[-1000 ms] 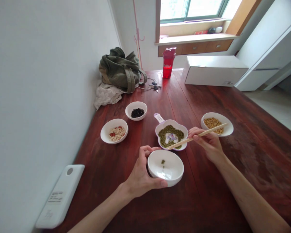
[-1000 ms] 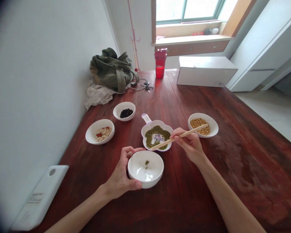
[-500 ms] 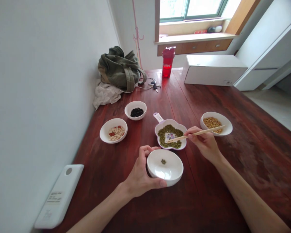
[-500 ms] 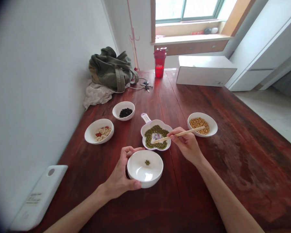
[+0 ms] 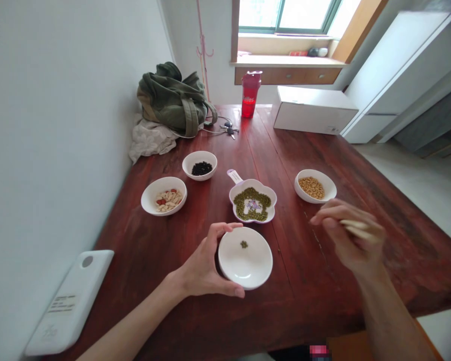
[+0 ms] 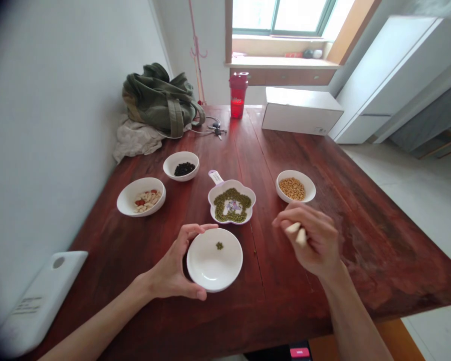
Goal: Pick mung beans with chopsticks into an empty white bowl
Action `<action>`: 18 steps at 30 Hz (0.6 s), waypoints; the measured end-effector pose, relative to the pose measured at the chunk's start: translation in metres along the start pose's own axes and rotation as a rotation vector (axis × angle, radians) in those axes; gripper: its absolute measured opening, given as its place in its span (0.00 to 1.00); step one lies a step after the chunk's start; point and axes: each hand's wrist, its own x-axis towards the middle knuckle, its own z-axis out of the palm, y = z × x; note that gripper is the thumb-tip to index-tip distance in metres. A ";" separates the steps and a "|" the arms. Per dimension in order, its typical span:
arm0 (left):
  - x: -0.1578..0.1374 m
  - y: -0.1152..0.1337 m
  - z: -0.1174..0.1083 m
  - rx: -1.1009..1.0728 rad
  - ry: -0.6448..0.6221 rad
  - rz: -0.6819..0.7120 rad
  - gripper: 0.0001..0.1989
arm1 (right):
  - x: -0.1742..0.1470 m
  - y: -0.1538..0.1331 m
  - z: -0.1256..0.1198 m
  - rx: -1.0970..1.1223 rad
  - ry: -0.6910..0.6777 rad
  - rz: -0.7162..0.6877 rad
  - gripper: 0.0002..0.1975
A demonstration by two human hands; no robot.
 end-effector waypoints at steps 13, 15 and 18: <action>0.001 0.001 0.004 0.037 0.061 -0.020 0.54 | -0.058 0.040 0.035 -0.517 -0.596 0.026 0.17; 0.000 0.003 0.005 0.041 0.072 -0.033 0.54 | -0.058 0.041 0.035 -0.522 -0.605 0.023 0.18; -0.001 0.005 0.007 0.040 0.094 -0.045 0.54 | -0.057 0.043 0.032 -0.520 -0.610 0.014 0.19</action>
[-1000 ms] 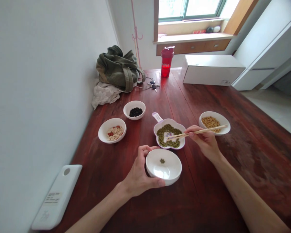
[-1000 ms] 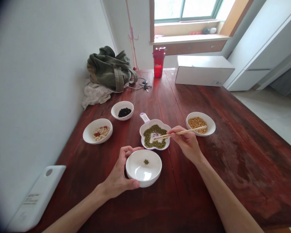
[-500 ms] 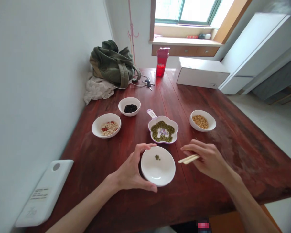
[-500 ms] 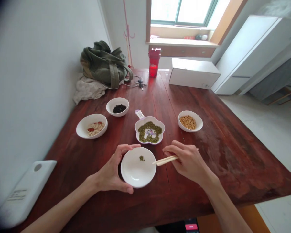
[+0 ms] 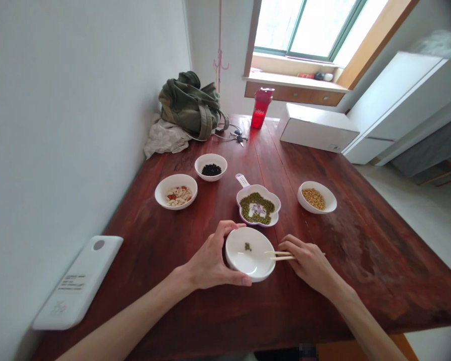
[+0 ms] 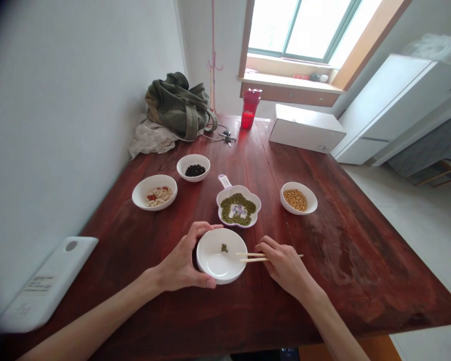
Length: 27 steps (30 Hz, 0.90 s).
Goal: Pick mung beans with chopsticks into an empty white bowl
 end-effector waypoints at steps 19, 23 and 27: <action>0.000 -0.005 0.012 -0.069 0.058 -0.038 0.54 | 0.019 -0.018 -0.035 0.256 0.237 -0.060 0.08; 0.006 -0.002 0.018 -0.134 0.116 -0.075 0.48 | 0.042 -0.040 -0.050 0.329 0.232 -0.224 0.10; 0.010 0.002 0.025 -0.127 0.163 -0.096 0.45 | 0.067 -0.030 -0.061 0.391 0.543 -0.215 0.17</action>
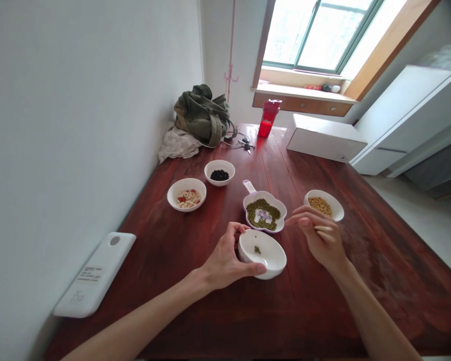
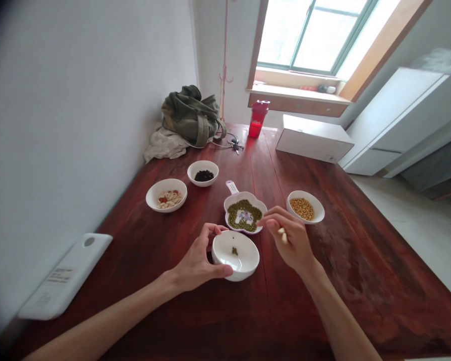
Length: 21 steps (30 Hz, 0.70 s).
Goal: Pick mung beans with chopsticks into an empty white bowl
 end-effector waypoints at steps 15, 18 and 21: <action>0.002 -0.002 0.009 0.068 0.091 -0.005 0.46 | -0.005 0.059 0.012 -0.146 -0.515 0.105 0.08; 0.002 0.000 0.006 0.079 0.086 -0.008 0.46 | -0.005 0.057 0.019 -0.127 -0.514 0.087 0.10; 0.002 0.003 0.001 0.089 0.068 -0.011 0.46 | -0.005 0.054 0.022 -0.140 -0.533 0.071 0.11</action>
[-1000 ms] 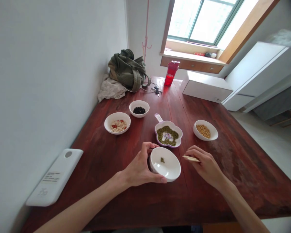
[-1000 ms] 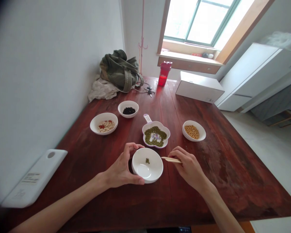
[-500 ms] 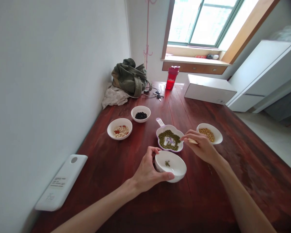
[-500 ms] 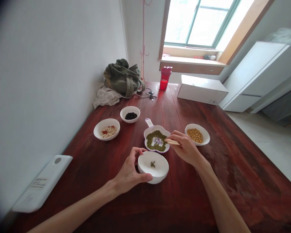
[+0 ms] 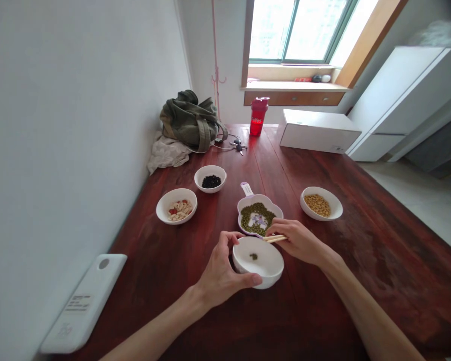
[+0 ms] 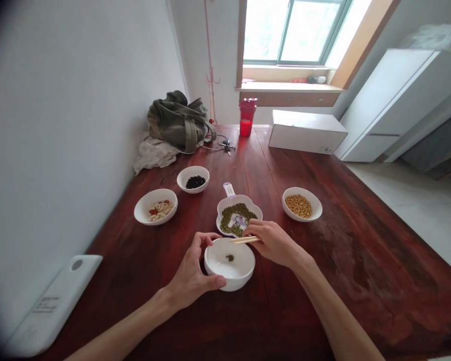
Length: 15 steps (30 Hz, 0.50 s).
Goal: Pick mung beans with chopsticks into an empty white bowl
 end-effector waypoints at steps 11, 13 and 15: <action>-0.002 -0.002 -0.006 -0.096 -0.035 0.021 0.44 | -0.016 -0.024 -0.035 0.160 0.660 -0.115 0.25; -0.002 -0.002 -0.007 -0.093 -0.038 0.024 0.43 | -0.014 -0.030 -0.041 0.180 0.726 -0.070 0.27; -0.002 -0.002 -0.007 -0.086 -0.044 0.021 0.43 | -0.006 -0.034 -0.043 0.240 0.747 -0.021 0.28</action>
